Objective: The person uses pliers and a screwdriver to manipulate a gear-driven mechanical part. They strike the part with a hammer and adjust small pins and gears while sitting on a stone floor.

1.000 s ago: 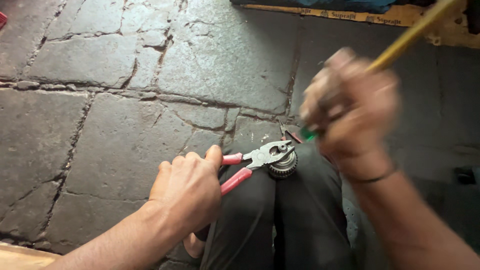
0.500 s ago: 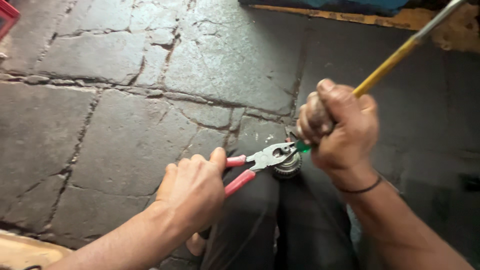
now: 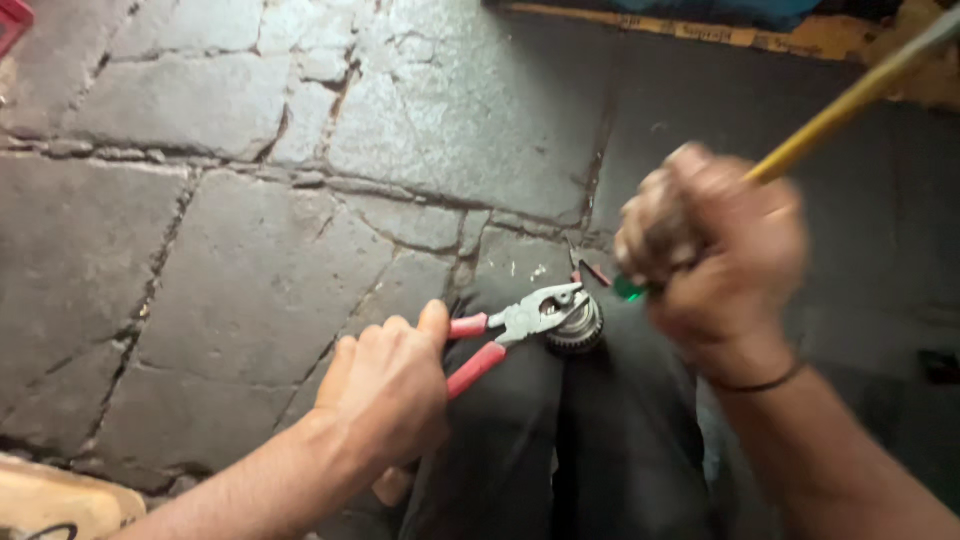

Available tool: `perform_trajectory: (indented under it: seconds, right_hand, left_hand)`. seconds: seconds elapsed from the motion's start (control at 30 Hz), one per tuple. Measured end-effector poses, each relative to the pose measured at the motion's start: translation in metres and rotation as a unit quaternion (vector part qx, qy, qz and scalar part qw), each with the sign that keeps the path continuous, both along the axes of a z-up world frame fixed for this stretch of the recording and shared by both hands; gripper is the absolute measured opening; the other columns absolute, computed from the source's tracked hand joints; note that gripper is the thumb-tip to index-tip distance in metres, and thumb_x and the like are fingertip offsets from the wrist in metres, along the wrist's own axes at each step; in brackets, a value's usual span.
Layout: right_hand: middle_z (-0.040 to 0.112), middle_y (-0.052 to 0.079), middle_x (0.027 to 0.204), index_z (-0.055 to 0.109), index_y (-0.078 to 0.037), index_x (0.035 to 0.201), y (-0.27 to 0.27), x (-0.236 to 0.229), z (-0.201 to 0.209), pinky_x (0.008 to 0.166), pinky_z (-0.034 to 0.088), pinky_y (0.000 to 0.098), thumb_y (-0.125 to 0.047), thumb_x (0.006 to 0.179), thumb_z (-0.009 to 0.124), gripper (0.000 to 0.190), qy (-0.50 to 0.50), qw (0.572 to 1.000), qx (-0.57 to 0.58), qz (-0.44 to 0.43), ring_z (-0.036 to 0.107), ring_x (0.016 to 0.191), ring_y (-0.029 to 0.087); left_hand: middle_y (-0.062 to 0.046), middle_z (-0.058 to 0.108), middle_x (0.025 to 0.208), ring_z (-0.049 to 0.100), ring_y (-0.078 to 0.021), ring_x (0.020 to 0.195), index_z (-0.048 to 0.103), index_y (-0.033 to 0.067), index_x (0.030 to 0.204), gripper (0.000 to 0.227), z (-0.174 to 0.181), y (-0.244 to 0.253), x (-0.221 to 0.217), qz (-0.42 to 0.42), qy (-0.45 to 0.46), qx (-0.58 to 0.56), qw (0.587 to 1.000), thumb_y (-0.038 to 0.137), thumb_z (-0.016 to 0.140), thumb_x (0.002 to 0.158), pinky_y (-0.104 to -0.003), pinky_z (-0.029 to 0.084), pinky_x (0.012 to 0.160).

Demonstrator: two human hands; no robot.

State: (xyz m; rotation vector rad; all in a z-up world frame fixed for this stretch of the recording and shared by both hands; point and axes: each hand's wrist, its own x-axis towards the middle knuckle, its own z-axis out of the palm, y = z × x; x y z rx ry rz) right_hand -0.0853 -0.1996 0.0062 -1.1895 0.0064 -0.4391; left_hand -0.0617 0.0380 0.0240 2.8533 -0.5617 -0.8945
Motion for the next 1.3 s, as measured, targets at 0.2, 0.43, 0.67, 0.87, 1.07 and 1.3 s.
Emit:
perform_trajectory:
  seconds: [0.2,0.43,0.67,0.87,1.07,1.3]
  right_hand:
    - [0.041,-0.002,0.054,0.045,-0.013,0.061,-0.027,-0.008,0.007,0.04,0.033,0.0277,-0.029,0.105,0.054,0.048,0.1,0.987,-0.128,-0.005,0.038,0.043,0.01]
    - [0.079,0.004,0.106,0.074,-0.013,0.128,-0.013,-0.026,-0.04,0.044,0.044,0.0246,-0.038,0.104,0.053,0.041,0.365,0.906,-0.172,0.127,0.062,0.065,0.013]
    - [0.076,0.003,0.101,0.07,-0.008,0.119,0.008,-0.038,-0.049,0.042,0.043,0.0227,-0.033,0.099,0.049,0.038,0.388,0.918,0.043,0.064,0.06,0.064,0.007]
    - [0.067,0.006,0.109,0.066,-0.008,0.126,0.012,-0.049,-0.047,0.046,0.045,0.0223,-0.032,0.106,0.043,0.038,0.386,0.913,0.114,0.058,0.06,0.083,0.011]
    - [0.063,0.008,0.14,0.056,-0.008,0.147,-0.001,-0.071,-0.054,0.059,0.057,0.0296,-0.026,0.107,0.048,0.045,0.281,0.947,0.111,0.11,0.06,0.127,0.019]
    - [0.07,0.022,0.118,0.063,-0.006,0.142,-0.007,-0.105,-0.062,0.061,0.066,0.0334,-0.029,0.108,0.05,0.043,0.376,0.916,-0.134,0.051,0.07,0.095,0.031]
  left_hand:
    - [-0.019,0.07,0.096,0.068,-0.0417,0.096,0.052,0.0177,0.13,0.058,0.0,0.0,0.009,-0.009,0.008,0.004,1.0,0.013,0.073,0.077,-0.056,0.052,0.083]
    - [-0.019,0.071,0.093,0.069,-0.0415,0.092,0.056,0.0195,0.13,0.052,-0.001,0.002,0.005,-0.018,-0.02,-0.02,0.999,0.018,0.071,0.08,-0.055,0.054,0.081]
    - [-0.019,0.072,0.089,0.07,-0.042,0.09,0.059,0.0119,0.114,0.041,0.003,0.004,0.01,-0.032,-0.038,-0.059,0.997,0.03,0.076,0.081,-0.052,0.055,0.082]
    - [-0.02,0.071,0.091,0.07,-0.041,0.094,0.053,0.0049,0.113,0.047,0.02,0.001,0.023,-0.098,-0.033,0.016,0.994,0.016,0.074,0.072,-0.051,0.055,0.084]
    - [-0.021,0.073,0.091,0.071,-0.0395,0.098,0.051,0.0048,0.109,0.043,0.033,-0.011,0.035,-0.093,0.021,0.079,0.992,0.011,0.07,0.072,-0.05,0.054,0.088]
    - [-0.023,0.071,0.091,0.069,-0.0419,0.096,0.052,0.0031,0.109,0.043,0.018,-0.009,0.036,-0.08,0.039,0.073,0.993,0.01,0.069,0.07,-0.049,0.054,0.087]
